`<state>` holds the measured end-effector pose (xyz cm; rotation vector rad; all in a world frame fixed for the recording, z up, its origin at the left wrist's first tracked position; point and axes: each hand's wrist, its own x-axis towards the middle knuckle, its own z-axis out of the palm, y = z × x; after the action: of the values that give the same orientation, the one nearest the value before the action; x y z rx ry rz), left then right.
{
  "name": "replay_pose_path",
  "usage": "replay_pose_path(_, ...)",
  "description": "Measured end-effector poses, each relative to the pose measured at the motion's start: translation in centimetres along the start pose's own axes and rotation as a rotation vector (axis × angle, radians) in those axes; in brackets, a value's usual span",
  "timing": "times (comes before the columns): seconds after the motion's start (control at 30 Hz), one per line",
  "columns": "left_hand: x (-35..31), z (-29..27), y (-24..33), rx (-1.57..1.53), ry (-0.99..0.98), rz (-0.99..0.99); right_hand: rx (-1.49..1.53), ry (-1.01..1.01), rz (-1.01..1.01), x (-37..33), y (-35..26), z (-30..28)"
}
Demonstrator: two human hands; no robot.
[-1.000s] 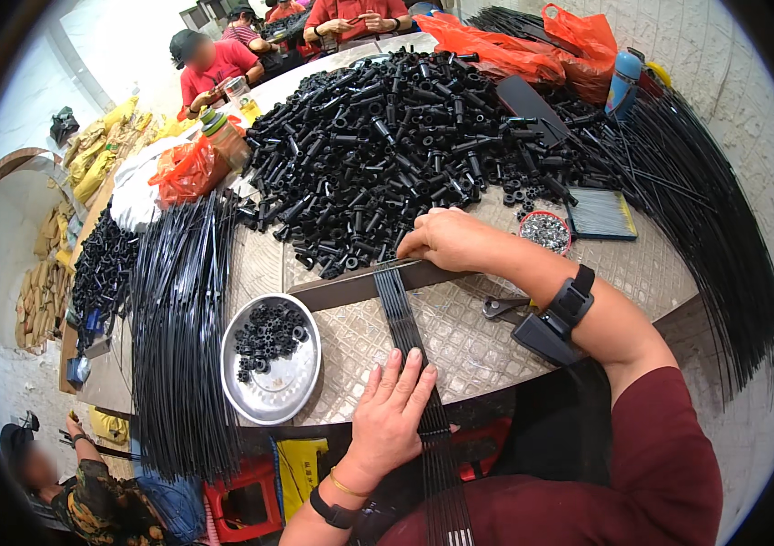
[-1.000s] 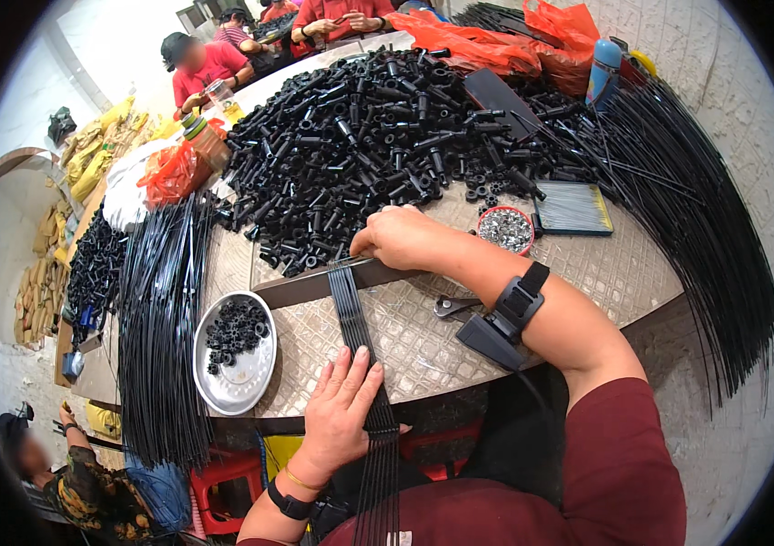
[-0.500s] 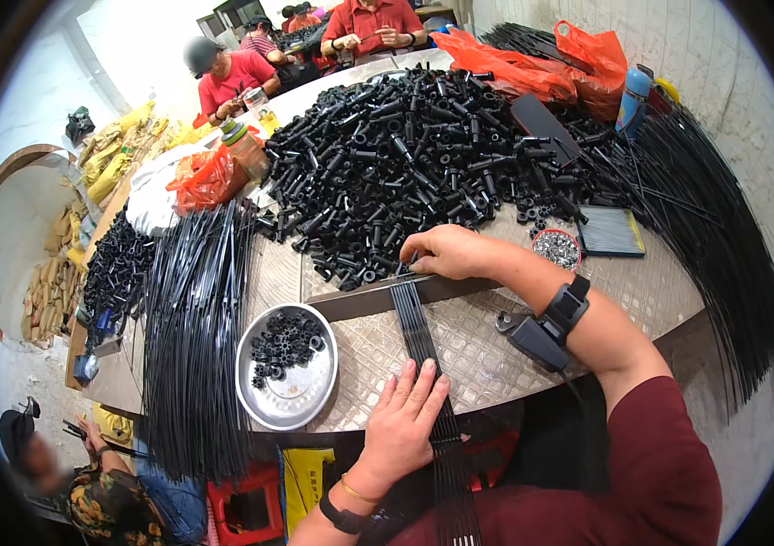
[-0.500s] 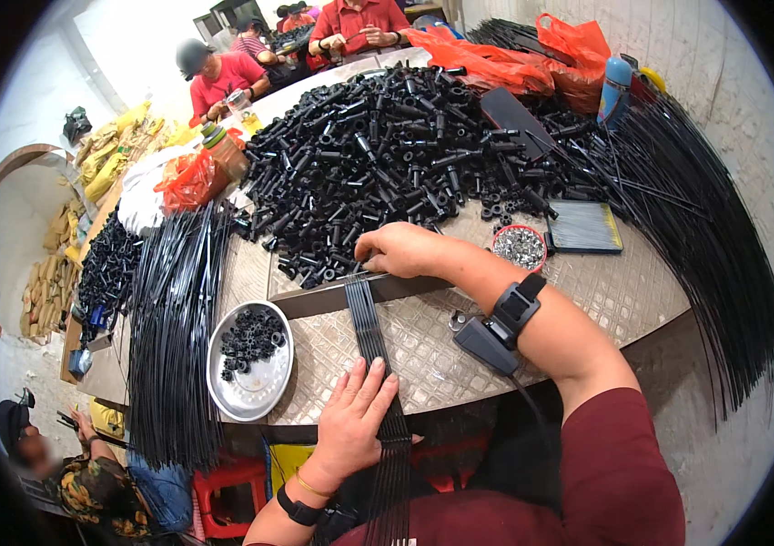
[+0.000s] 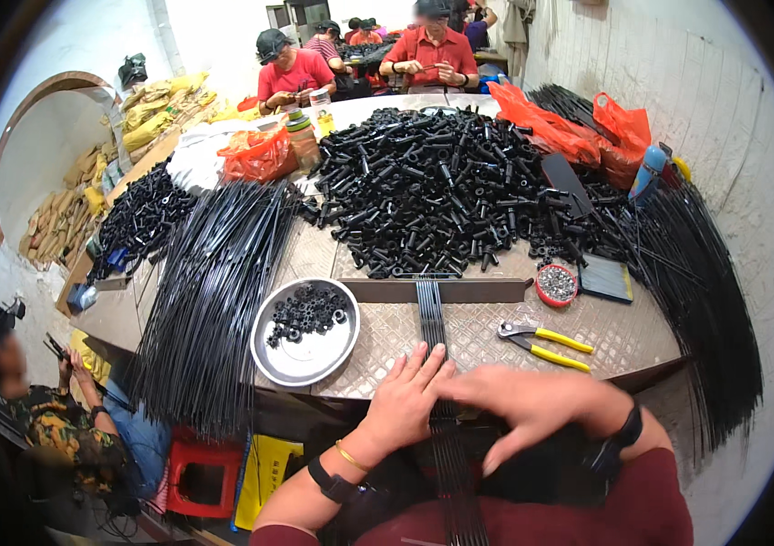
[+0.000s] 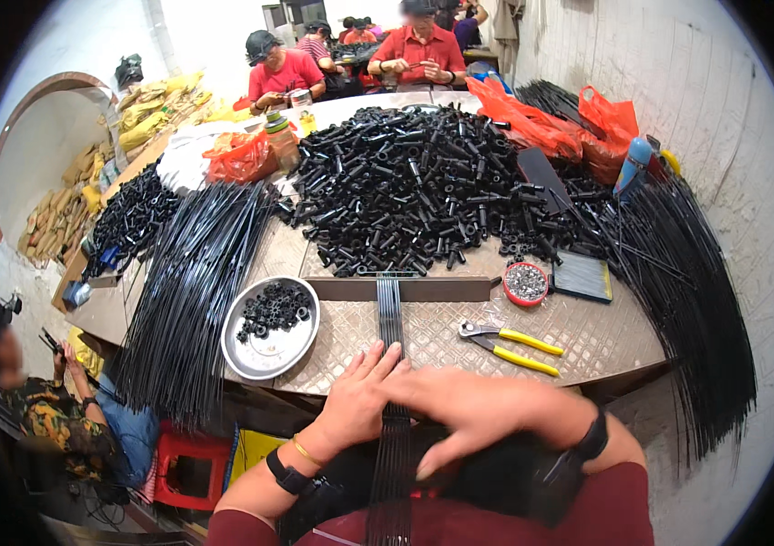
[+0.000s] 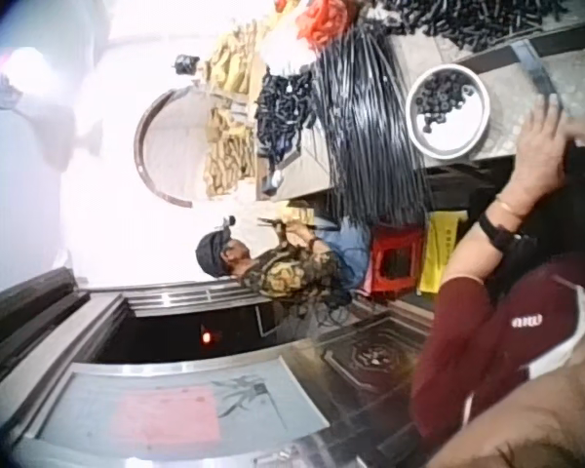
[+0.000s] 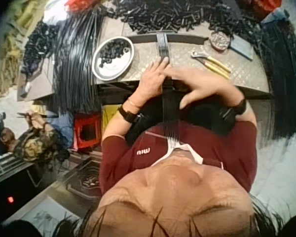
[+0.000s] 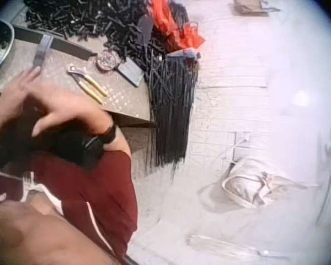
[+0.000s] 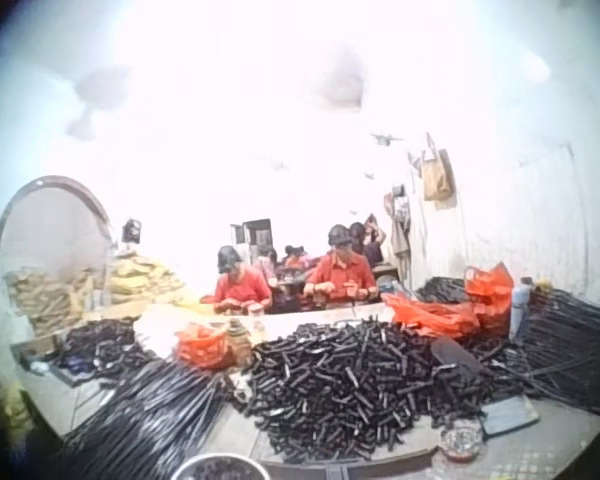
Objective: Assembling thin black rods into a plastic joint housing using spacers and pliers.
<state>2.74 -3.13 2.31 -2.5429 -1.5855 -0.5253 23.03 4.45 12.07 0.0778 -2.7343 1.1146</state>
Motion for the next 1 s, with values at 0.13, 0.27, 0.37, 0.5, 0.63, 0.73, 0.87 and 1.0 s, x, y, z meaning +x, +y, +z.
replay_pose_path(0.13, 0.4, 0.7, 0.5, -0.072, 0.030, 0.070, -0.376, 0.113, -0.051, 1.5, -2.1, 3.9)
replay_pose_path(0.27, 0.2, -0.1, 0.4, -0.045, 0.072, 0.117, -0.204, 0.080, -0.008, 0.0, -2.5, 3.3)
replay_pose_path(0.37, 0.4, 1.3, -0.1, 0.039, 0.058, 0.079, -0.245, 0.026, 0.165, -1.9, -1.9, 3.4)
replay_pose_path(0.5, 0.9, 1.4, 0.1, -0.068, 0.097, 0.085, -0.330, 0.220, 0.117, 0.2, -3.5, 5.0)
replay_pose_path(0.63, 1.1, 3.3, -2.8, -0.066, -0.058, 0.235, -0.403, 0.317, -0.017, 1.7, 0.3, 6.2)
replay_pose_path(0.73, 2.4, -0.6, -3.2, -0.221, -0.278, 0.326, -0.427, 0.313, -0.129, 0.8, 0.6, 5.5)
replay_pose_path(0.87, 8.0, -3.9, -2.9, 0.137, -0.095, 0.200, -0.379, 0.309, -0.092, -1.0, -1.2, 4.7)
replay_pose_path(1.0, 10.9, -0.3, -5.1, 0.196, -0.166, 0.275, -0.393, 0.271, -0.101, -2.7, -2.3, 3.5)
